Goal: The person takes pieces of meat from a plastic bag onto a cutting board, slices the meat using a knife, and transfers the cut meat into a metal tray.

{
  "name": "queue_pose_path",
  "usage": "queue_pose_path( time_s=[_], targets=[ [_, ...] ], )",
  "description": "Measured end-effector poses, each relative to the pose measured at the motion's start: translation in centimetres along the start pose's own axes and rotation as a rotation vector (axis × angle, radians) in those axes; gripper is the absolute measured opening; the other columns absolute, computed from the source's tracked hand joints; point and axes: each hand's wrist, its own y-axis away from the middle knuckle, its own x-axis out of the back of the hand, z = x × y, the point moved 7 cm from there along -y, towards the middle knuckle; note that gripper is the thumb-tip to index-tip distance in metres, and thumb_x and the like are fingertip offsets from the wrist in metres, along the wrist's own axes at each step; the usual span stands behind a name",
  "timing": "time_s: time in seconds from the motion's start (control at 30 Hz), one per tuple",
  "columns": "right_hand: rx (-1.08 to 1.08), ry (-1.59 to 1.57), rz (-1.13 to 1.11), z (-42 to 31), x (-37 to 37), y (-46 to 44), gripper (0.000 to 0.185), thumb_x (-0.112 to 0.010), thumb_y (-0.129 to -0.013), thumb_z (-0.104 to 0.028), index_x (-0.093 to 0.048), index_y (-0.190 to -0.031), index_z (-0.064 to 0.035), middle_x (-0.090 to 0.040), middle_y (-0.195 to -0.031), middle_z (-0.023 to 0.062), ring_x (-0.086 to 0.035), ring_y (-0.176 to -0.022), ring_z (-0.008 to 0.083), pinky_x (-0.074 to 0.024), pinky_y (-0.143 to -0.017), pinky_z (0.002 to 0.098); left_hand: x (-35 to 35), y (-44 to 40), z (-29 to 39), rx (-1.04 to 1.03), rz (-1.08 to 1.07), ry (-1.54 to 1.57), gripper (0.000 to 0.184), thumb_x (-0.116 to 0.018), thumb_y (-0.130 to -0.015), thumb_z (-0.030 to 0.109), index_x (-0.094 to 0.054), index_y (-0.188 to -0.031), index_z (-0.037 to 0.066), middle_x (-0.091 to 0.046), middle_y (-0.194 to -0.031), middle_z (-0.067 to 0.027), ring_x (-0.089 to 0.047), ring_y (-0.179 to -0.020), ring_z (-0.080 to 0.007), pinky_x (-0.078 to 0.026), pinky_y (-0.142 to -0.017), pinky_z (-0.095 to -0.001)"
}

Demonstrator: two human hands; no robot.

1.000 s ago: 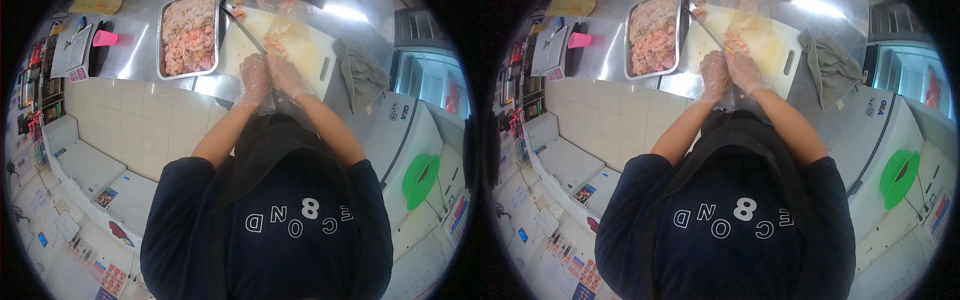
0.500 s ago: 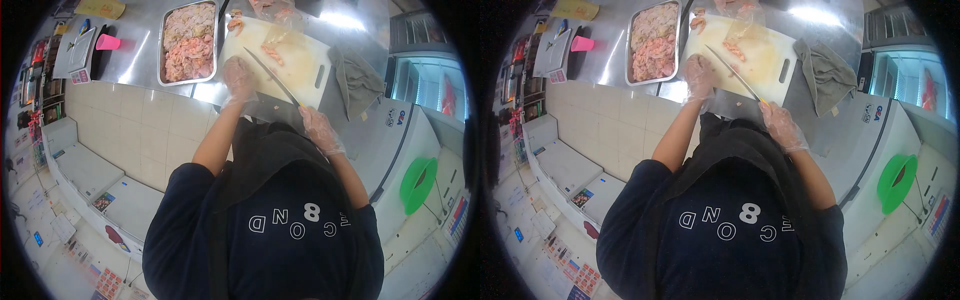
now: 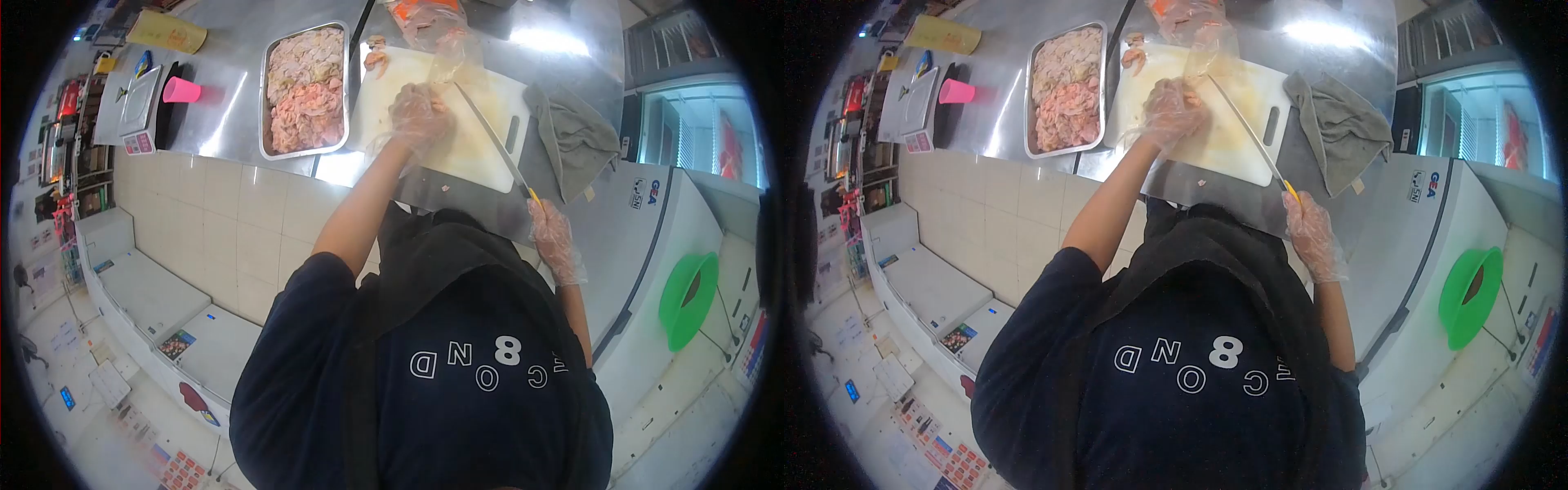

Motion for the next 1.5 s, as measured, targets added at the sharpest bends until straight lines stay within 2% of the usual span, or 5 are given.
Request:
queue_pose_path(
  time_s=[0.27, 0.57, 0.7, 1.07, 1.5],
  targets=[
    [-0.065, -0.093, 0.055, 5.7, -2.1, 0.7, 0.049, -0.051, -0.107, -0.045, -0.062, -0.089, -0.0009, -0.058, -0.067, 0.0176, -0.055, -0.059, 0.0301, -0.0435, -0.060, 0.0426, -0.3, 2.8, 1.8, -0.173, -0.375, -0.100, 0.043, -0.076, -0.076, 0.043, -0.072, -0.092, 0.004, -0.071, -0.096, -0.0185, -0.067, -0.102, -0.0328, -0.052, -0.096, -0.0435],
    [-0.432, -0.629, -0.390, 4.6, -6.7, 0.4, 0.053, -0.048, -0.106, -0.057, -0.064, -0.093, -0.0077, -0.050, -0.065, -0.0027, -0.048, -0.056, 0.0098, -0.0394, -0.052, 0.0287, 5.0, 6.8, 0.6, -0.084, 0.223, 0.000, 0.044, -0.070, -0.093, 0.045, -0.068, -0.095, 0.002, -0.070, -0.094, -0.0248, -0.067, -0.094, -0.0436, -0.054, -0.084, -0.0515],
    [-0.151, -0.432, -0.405, 3.1, -8.8, -1.9, 0.052, -0.044, -0.109, -0.052, -0.063, -0.096, -0.0047, -0.053, -0.069, 0.0017, -0.052, -0.060, 0.0141, -0.0426, -0.057, 0.0328, 0.5, 5.8, -0.4, 0.198, -0.130, 0.083, 0.056, -0.074, -0.092, 0.042, -0.061, -0.127, 0.001, -0.065, -0.113, -0.0269, -0.065, -0.108, -0.0413, -0.053, -0.090, -0.0478],
    [0.301, -0.101, -0.427, -9.4, -9.8, -4.7, 0.039, -0.048, -0.109, -0.038, -0.063, -0.113, -0.0026, -0.067, -0.083, 0.0216, -0.066, -0.075, 0.0408, -0.0489, -0.070, 0.0502, 9.1, 7.2, -8.7, 0.108, 0.591, 0.389, 0.017, -0.068, -0.094, 0.008, -0.066, -0.110, 0.002, -0.067, -0.086, -0.0042, -0.063, -0.083, -0.0101, -0.053, -0.073, -0.0303],
    [0.890, 0.335, 0.196, -18.5, -10.6, -6.6, 0.036, -0.068, -0.099, -0.028, -0.060, -0.121, -0.0003, -0.068, -0.083, 0.0197, -0.071, -0.075, 0.0362, -0.0561, -0.066, 0.0465, 17.4, 9.7, -13.6, 0.193, 0.900, 0.076, 0.032, -0.060, -0.097, 0.015, -0.063, -0.125, -0.001, -0.065, -0.117, -0.0246, -0.063, -0.110, -0.0407, -0.050, -0.097, -0.0498]
  ],
)
